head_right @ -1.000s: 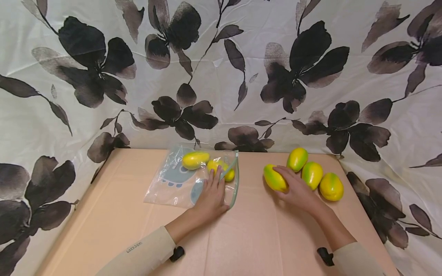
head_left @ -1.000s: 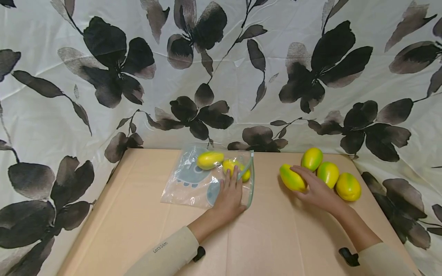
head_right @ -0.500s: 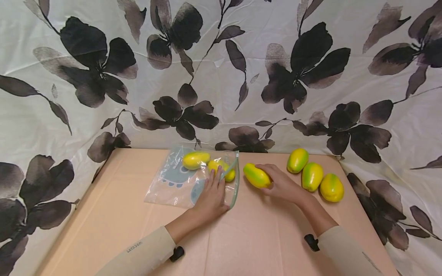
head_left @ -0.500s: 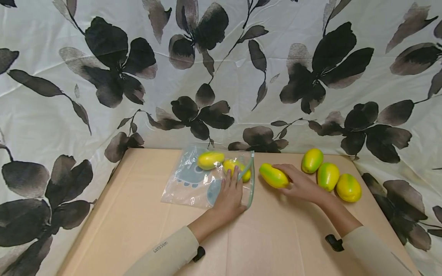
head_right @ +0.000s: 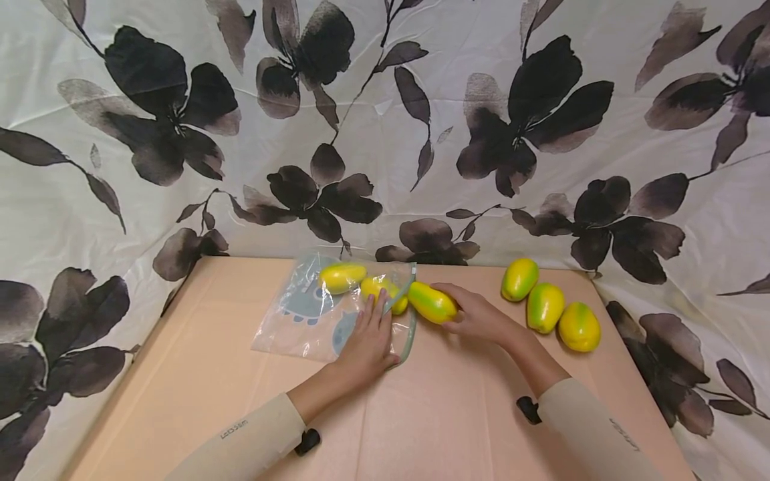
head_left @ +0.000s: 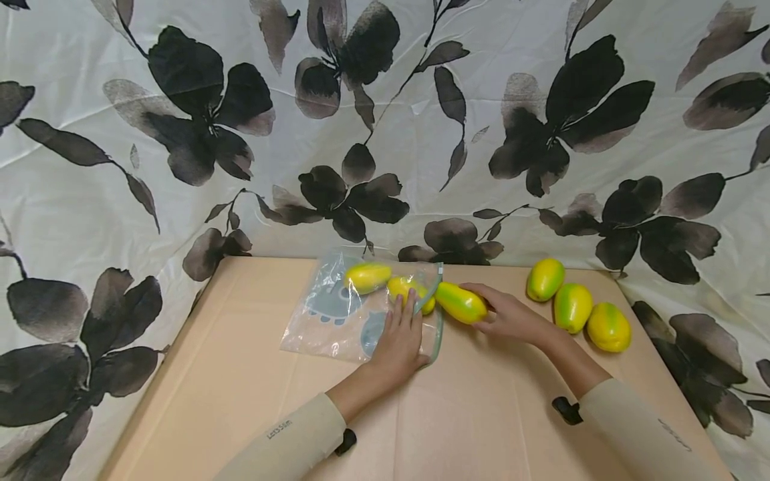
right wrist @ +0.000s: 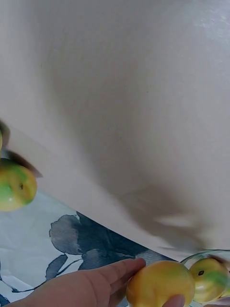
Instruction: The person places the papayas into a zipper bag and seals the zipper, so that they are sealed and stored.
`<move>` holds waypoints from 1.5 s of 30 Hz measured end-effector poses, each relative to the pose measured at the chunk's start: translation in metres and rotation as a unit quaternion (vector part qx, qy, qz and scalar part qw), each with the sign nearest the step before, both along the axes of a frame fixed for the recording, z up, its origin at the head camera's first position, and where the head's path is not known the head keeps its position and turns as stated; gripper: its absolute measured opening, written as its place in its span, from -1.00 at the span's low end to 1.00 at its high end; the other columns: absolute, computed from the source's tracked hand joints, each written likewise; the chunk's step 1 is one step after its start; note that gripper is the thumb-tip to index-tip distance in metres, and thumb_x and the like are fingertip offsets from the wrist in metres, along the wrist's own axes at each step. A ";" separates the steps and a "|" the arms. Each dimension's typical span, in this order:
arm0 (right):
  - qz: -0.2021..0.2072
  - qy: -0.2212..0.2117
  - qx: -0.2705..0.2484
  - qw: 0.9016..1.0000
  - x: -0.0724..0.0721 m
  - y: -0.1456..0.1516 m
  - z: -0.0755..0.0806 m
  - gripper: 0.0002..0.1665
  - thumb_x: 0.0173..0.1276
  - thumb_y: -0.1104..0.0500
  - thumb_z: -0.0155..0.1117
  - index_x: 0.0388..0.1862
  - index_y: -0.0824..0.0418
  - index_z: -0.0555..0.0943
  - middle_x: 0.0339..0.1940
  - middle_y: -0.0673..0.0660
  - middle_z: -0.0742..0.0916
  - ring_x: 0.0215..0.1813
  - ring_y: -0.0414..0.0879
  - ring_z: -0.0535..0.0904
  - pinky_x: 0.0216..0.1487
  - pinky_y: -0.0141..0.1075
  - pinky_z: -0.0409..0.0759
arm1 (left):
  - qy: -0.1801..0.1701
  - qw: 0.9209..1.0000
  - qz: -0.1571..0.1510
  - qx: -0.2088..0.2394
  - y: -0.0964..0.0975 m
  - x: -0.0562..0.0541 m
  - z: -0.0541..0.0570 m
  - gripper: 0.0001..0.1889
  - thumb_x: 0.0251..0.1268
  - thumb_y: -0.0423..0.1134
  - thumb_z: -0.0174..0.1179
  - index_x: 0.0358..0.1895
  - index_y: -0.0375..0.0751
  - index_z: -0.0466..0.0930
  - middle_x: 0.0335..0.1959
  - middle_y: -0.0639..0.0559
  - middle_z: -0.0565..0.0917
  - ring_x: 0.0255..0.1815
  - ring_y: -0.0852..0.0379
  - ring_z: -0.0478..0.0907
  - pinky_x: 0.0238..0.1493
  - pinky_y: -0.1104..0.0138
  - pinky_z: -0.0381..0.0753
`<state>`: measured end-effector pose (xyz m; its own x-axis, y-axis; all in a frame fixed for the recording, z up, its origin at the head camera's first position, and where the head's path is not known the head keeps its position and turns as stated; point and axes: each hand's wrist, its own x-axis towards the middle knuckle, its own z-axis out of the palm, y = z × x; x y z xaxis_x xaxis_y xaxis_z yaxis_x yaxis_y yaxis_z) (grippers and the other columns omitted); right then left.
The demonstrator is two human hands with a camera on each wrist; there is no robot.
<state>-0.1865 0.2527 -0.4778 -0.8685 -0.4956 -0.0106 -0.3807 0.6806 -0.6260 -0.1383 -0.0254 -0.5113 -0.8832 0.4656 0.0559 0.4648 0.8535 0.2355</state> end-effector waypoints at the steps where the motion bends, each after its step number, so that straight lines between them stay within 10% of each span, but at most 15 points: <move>1: -0.001 -0.003 -0.001 1.000 0.000 -0.001 0.000 -0.04 0.26 0.20 0.50 0.60 -0.03 0.30 0.54 0.14 0.50 0.49 0.16 0.46 0.45 0.19 0.44 | 0.000 1.000 0.000 -0.001 0.000 0.000 0.000 0.11 0.11 0.11 0.53 0.59 -0.38 0.13 0.72 -0.27 -0.28 0.72 -0.33 -0.21 0.58 -0.15 0.17; 45: -0.034 0.021 -0.035 0.999 -0.027 -0.059 -0.019 -0.32 0.25 0.33 0.52 0.33 0.34 0.50 0.20 0.29 0.62 -0.02 0.05 0.71 0.06 -0.17 0.74 | 0.021 1.000 0.005 -0.008 0.001 -0.002 -0.002 0.20 0.00 0.22 0.57 0.60 -0.36 0.15 0.73 -0.23 -0.27 0.71 -0.34 -0.19 0.60 -0.13 0.15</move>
<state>-0.2139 0.1939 -0.4972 -0.8987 -0.4345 0.0592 -0.3629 0.6611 -0.6567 -0.1402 -0.0241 -0.5132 -0.8849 0.4580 0.0848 0.4654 0.8618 0.2017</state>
